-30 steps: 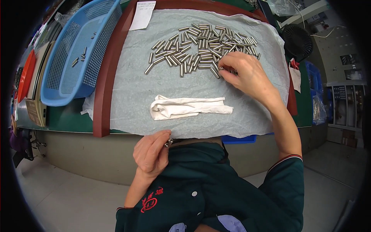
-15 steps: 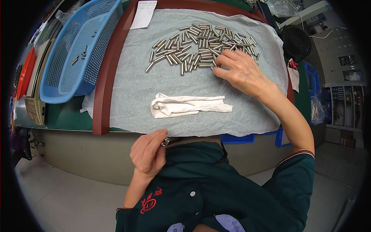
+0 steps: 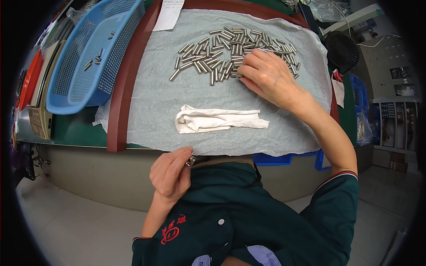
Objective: Inspecting small cylindrical metal parts and sorting them on a workbench.
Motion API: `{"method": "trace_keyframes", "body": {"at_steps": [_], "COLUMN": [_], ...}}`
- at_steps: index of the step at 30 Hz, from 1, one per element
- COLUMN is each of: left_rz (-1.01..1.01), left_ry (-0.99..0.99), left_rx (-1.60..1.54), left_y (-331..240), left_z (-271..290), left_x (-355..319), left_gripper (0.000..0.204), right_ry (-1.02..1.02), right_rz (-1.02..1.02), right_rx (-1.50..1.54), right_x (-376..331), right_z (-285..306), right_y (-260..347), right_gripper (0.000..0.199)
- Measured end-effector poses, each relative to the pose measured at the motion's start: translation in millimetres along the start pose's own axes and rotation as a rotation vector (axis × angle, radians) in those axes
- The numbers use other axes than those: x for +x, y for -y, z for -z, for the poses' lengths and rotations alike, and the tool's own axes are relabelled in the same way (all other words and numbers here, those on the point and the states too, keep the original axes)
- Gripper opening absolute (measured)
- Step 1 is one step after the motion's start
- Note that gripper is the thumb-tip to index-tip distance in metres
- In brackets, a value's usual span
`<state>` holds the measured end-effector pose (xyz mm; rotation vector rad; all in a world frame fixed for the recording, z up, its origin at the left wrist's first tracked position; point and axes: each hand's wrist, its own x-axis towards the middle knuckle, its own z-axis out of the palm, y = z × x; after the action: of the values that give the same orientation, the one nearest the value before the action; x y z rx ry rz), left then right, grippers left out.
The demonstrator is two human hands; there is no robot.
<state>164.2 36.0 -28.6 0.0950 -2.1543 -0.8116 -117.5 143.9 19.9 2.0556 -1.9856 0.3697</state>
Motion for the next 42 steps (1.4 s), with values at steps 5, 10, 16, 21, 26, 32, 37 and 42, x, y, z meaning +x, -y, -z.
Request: {"method": "trace_keyframes", "body": {"at_steps": [5, 10, 16, 21, 26, 32, 37, 42], "left_rz": [-0.014, 0.009, 0.006, 0.020, 0.004, 0.051, 0.101, 0.175], "left_ry": [0.001, -0.003, -0.004, 0.012, 0.008, -0.013, -0.035, -0.026], "left_rx": [-0.006, -0.008, -0.026, -0.017, -0.022, -0.095, -0.126, -0.149], "left_y": [-0.8, -0.5, 1.1, -1.9, 1.1, 3.2, 3.0, 1.6], "left_z": [0.1, -2.0, -4.2, -3.3, -2.5, -6.6, -4.6, 0.9], "left_x": [2.3, -1.1, -1.5, 0.3, -2.1, -1.8, -4.4, -7.6], "left_gripper": [0.029, 0.028, 0.028, 0.028, 0.028, 0.029, 0.028, 0.026], "right_ry": [0.130, 0.161, 0.208, 0.166, 0.267, 0.298, 0.240, 0.224], "right_rz": [-0.051, -0.067, -0.133, -0.115, -0.137, -0.127, -0.117, -0.218], "right_rx": [-0.048, -0.008, 0.063, -0.062, -0.141, -0.177, -0.141, -0.009], "right_x": [11.7, 14.5, 11.3, 10.2, 17.3, 25.6, 24.4, 15.6], "right_z": [-4.4, -5.6, -2.4, -5.2, -2.9, -2.4, -2.8, 4.7], "right_y": [1.5, 4.2, 11.2, 17.3, 23.5, 20.7, 15.3, 17.7], "right_gripper": [0.010, 0.011, 0.012, 0.010, 0.007, 0.006, 0.003, 0.014]}}
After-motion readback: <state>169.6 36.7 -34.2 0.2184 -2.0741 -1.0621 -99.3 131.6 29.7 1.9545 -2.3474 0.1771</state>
